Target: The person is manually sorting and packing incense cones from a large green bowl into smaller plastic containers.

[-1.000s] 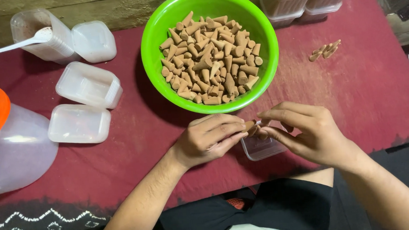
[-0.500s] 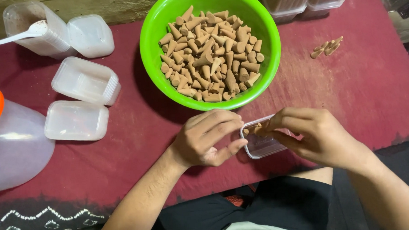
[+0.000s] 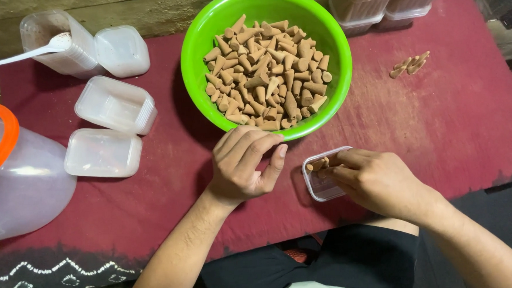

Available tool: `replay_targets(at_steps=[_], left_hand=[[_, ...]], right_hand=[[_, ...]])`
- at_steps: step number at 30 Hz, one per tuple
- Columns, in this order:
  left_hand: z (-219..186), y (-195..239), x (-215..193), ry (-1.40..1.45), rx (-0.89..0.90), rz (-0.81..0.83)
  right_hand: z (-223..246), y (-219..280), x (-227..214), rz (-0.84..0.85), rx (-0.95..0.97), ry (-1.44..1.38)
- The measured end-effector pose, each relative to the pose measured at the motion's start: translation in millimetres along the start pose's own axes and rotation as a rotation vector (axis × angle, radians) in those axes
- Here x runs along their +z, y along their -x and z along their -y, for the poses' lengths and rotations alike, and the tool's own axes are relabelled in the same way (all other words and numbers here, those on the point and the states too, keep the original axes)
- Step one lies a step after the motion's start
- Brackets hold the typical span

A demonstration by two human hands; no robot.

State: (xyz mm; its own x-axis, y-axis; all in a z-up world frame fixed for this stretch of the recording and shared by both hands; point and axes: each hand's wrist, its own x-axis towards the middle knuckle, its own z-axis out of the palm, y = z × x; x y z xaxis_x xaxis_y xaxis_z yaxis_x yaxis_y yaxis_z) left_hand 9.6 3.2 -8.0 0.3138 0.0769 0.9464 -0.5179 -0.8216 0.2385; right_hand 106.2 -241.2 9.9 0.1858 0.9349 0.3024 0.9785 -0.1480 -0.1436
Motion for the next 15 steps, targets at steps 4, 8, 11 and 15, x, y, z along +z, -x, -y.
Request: replay_targets(at_steps=[4,8,11,15], left_hand=[[4.1,-0.4,-2.1,-0.027,-0.013,-0.012],[11.9,-4.1,-5.7,-0.121,-0.019,-0.063],[17.0,-11.5,-12.0,-0.171,-0.034,-0.082],[26.4,-10.8,-13.1,-0.208,-0.056,-0.096]], right_hand=[[3.1,-14.8,-20.9,-0.011,0.013,-0.045],[-19.0,-33.3,-28.0,-0.102,0.012,-0.010],[-37.8,-65.6,-27.0,-0.161,-0.030,0.062],[-68.2,-108.8,-6.9,-0.145,-0.120,0.218]])
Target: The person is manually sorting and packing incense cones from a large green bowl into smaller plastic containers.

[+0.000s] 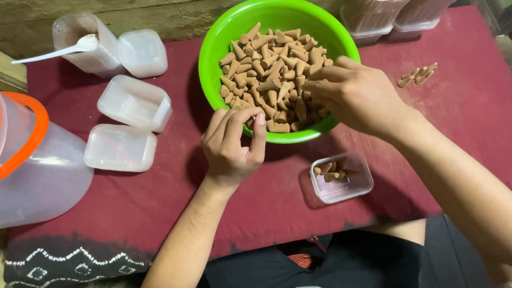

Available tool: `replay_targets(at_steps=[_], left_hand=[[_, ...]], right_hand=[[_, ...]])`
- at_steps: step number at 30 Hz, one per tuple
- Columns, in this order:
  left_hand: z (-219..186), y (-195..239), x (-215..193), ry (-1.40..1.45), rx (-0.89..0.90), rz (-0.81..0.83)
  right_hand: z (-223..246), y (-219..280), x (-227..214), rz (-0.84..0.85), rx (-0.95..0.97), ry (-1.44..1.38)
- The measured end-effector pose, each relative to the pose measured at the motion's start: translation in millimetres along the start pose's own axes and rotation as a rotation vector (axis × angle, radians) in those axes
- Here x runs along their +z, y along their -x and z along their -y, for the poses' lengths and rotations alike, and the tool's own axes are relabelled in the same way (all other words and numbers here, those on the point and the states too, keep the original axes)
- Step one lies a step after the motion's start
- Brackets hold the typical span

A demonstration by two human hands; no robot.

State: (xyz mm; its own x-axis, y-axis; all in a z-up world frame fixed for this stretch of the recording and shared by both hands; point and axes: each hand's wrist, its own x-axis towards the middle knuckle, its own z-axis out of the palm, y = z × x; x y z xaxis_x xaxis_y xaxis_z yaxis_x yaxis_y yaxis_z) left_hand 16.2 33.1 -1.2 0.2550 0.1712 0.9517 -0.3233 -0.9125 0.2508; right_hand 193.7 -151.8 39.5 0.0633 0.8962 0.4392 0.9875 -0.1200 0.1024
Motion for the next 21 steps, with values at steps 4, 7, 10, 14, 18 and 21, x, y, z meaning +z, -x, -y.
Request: replay_targets(at_steps=[4,7,10,14,18,21], left_hand=[[2.8,0.3,0.3,-0.016,-0.002,-0.001],[4.0,1.3,1.6,-0.022,-0.005,-0.010],[2.5,0.1,0.5,0.007,-0.032,0.006],[3.4,1.0,-0.2,0.005,-0.015,0.008],[2.6,1.0,0.3,0.004,-0.003,0.005],[3.5,3.3,0.1,0.008,-0.007,0.022]], right_hand=[[-26.3,-21.8,38.1,0.055,-0.063,0.118],[-29.5,-33.6,47.0,0.138,-0.098,-0.019],[-26.8,-37.9,47.0,0.098,-0.200,0.189],[-28.9,-40.7,48.9,0.143,-0.256,0.275],[-32.4,-38.4,58.4,0.152,-0.286,0.318],[-49.4,-34.5,68.2,0.192,-0.378,0.295]])
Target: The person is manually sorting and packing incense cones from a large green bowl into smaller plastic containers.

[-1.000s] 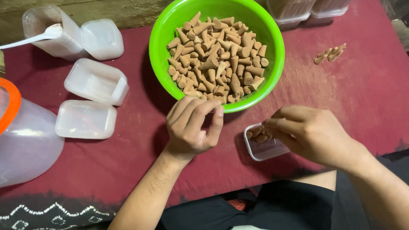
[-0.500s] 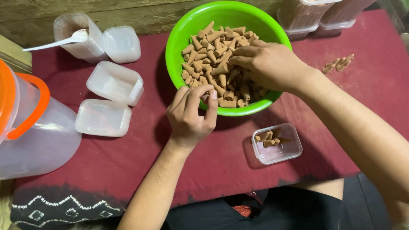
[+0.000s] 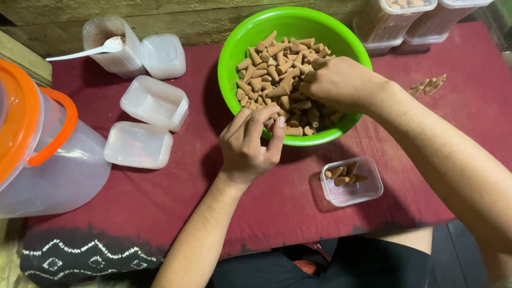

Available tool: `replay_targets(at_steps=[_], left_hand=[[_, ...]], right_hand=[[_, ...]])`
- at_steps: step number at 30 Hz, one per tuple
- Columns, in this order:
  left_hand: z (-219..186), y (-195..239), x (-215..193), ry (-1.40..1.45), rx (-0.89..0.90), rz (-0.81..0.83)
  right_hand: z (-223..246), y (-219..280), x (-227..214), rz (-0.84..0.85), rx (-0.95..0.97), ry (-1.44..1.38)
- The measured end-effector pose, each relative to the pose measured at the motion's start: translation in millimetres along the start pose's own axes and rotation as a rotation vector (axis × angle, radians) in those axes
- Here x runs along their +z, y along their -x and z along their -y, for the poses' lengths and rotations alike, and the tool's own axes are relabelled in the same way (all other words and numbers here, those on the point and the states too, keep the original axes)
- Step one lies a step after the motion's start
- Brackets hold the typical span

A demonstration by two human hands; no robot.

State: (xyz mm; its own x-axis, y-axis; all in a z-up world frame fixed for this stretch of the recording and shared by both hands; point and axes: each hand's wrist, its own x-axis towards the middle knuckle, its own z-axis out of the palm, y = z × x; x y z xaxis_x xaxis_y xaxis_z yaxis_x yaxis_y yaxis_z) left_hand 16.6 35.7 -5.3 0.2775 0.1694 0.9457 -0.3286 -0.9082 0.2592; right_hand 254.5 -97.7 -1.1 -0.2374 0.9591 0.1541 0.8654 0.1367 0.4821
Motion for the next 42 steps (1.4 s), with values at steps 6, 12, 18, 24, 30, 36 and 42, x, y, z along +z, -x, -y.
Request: replay_targets(at_steps=[6,12,18,24,30,36,42], left_hand=[[2.4,4.5,-0.4,-0.009,0.000,0.013],[4.6,11.0,4.1,0.001,-0.031,0.047],[-9.6,-7.7,-8.6,0.243,-0.065,0.184],[-22.5,-8.0,-8.5,0.453,-0.131,0.269],[-30.8,-4.1,-10.3,0.707,-0.384,0.316],[-30.1,9.3,-4.2,0.824,-0.506,0.348],[-36.1,4.2,-13.2,0.745,-0.489,0.418]], right_hand=[[-1.0,-4.8,-43.4,-0.035,-0.034,-0.053],[4.3,1.0,-68.7,-0.215,0.287,-0.704],[57.4,26.3,-69.1,-0.412,0.811,-1.692],[97.8,32.1,-65.7,-0.637,0.888,-2.014],[110.1,38.2,-60.2,-0.614,0.933,-2.055],[115.8,47.7,-73.4,-0.877,1.038,-2.049],[103.4,110.8,-99.3,-0.892,1.110,-1.707]])
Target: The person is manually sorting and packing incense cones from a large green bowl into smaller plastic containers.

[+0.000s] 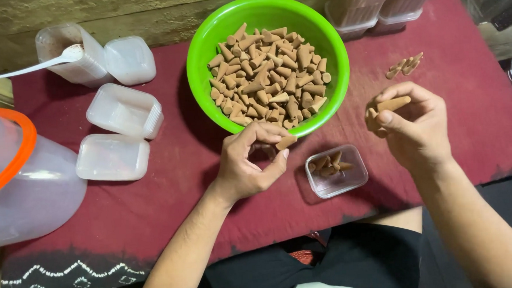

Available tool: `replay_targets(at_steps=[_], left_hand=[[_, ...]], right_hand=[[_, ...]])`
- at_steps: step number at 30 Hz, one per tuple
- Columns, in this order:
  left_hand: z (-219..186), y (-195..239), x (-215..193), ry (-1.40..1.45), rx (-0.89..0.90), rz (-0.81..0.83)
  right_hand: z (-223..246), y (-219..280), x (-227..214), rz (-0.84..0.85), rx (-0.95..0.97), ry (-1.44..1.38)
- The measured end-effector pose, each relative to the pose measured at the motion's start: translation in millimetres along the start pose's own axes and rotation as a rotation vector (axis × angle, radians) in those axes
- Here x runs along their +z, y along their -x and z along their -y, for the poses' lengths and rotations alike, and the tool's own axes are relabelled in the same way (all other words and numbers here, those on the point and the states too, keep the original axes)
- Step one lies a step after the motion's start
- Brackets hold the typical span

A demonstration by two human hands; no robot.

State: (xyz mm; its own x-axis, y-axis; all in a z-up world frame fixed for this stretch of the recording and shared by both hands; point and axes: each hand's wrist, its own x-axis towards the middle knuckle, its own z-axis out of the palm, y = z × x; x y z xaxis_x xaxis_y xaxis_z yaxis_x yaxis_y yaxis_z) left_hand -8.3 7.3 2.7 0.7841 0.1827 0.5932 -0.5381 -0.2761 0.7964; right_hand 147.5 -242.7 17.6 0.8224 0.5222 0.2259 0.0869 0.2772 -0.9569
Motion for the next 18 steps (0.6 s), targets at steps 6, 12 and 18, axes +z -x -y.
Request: replay_targets(at_steps=[6,12,18], left_hand=[[2.6,0.6,13.4,0.025,0.144,0.067],[5.4,3.9,33.5,0.129,0.029,0.121],[6.3,4.1,44.3,0.045,0.025,0.165]], right_hand=[[-32.8,28.0,-39.9,-0.159,0.025,0.563],[-64.3,41.0,-55.7,-0.107,-0.159,0.922],[-60.9,41.2,-56.8,-0.041,-0.252,0.920]])
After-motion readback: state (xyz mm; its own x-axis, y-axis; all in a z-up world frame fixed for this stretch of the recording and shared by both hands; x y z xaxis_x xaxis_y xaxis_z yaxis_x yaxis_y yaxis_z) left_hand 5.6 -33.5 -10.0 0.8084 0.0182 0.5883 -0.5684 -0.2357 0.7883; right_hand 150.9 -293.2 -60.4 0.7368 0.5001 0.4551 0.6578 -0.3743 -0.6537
